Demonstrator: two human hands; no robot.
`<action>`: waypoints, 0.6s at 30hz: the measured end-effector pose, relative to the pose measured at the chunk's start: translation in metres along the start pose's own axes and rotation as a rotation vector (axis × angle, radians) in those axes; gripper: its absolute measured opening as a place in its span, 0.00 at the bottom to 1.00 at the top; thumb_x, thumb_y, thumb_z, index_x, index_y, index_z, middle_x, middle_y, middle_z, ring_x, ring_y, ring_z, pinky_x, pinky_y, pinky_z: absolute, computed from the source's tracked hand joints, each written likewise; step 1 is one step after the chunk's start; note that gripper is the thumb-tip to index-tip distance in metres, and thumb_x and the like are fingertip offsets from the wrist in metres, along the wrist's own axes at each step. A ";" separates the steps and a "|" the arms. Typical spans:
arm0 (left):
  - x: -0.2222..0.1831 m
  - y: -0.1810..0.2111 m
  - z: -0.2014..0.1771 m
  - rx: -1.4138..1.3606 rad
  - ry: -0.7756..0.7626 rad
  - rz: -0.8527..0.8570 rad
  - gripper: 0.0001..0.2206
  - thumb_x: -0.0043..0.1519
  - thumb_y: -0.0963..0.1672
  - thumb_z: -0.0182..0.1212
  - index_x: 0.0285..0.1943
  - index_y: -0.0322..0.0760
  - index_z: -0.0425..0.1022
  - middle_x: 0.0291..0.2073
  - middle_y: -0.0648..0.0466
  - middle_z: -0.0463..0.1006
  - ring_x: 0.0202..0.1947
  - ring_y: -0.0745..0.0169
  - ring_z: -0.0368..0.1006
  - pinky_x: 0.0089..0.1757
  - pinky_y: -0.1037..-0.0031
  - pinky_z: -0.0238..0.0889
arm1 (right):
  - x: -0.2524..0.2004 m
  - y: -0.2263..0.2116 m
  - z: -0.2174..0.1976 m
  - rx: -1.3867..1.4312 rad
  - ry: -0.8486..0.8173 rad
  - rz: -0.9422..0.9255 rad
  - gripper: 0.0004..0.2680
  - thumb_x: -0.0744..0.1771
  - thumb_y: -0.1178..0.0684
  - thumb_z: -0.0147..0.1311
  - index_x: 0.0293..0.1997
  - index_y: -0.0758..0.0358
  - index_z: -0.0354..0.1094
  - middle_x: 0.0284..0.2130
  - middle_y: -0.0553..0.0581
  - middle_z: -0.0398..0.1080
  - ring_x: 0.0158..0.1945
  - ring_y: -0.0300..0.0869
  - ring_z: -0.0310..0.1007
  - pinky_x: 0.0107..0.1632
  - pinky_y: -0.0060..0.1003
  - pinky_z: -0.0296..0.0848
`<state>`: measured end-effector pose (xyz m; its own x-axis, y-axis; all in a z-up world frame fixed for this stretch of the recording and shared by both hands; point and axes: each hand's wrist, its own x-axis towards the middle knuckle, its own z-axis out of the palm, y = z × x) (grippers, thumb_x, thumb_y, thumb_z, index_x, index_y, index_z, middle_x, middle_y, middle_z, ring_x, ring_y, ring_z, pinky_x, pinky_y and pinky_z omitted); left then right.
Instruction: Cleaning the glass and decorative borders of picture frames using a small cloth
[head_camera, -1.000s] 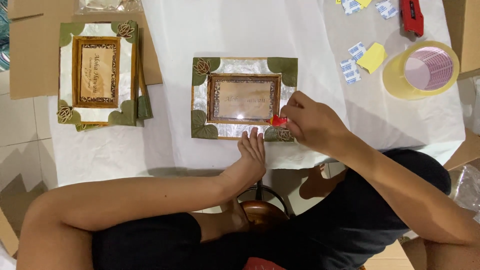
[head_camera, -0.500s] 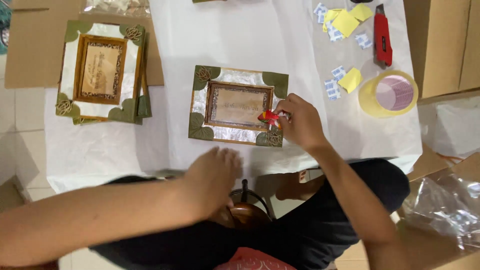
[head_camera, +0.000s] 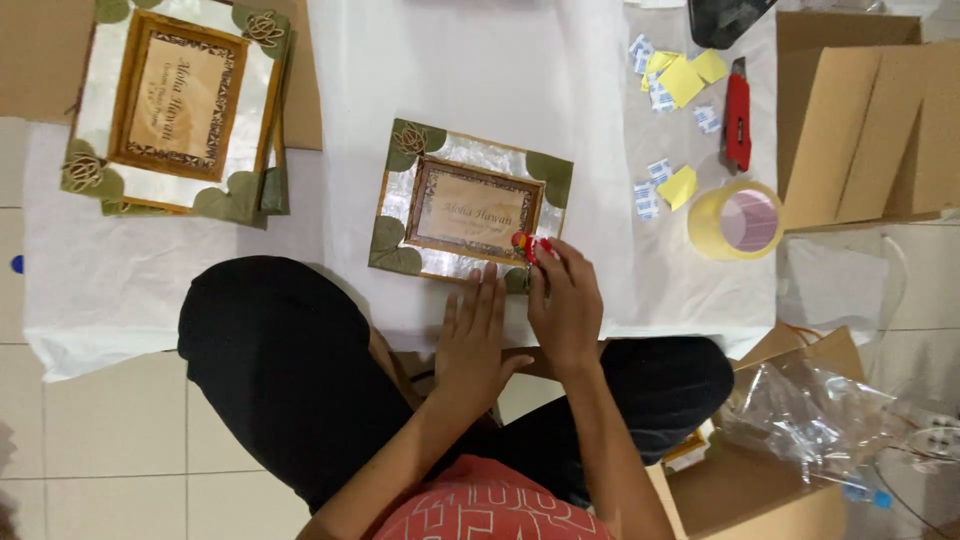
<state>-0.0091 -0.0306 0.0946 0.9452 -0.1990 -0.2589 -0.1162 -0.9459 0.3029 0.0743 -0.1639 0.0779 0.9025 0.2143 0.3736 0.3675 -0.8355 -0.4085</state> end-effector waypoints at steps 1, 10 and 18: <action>0.002 0.001 0.008 -0.003 0.086 -0.029 0.51 0.57 0.62 0.60 0.80 0.29 0.41 0.79 0.40 0.37 0.78 0.40 0.30 0.68 0.47 0.29 | -0.002 -0.004 -0.003 0.031 -0.013 0.015 0.08 0.67 0.60 0.60 0.50 0.65 0.79 0.52 0.61 0.74 0.54 0.52 0.76 0.53 0.38 0.77; 0.015 0.008 0.014 0.186 -0.194 -0.105 0.54 0.56 0.63 0.57 0.81 0.35 0.28 0.78 0.43 0.18 0.77 0.40 0.12 0.65 0.33 0.17 | -0.004 -0.001 0.015 -0.115 -0.099 -0.012 0.15 0.70 0.62 0.53 0.66 0.66 0.68 0.67 0.60 0.63 0.70 0.50 0.62 0.70 0.36 0.66; 0.016 0.009 0.017 0.191 -0.146 -0.109 0.55 0.55 0.62 0.59 0.81 0.34 0.29 0.78 0.42 0.18 0.77 0.39 0.14 0.65 0.31 0.19 | 0.023 -0.006 0.009 0.063 -0.155 0.142 0.17 0.70 0.63 0.50 0.69 0.62 0.65 0.71 0.59 0.60 0.70 0.52 0.62 0.66 0.39 0.69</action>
<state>0.0000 -0.0462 0.0778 0.9027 -0.1150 -0.4147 -0.0847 -0.9923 0.0908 0.0947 -0.1495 0.0811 0.9682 0.1755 0.1783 0.2429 -0.8309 -0.5006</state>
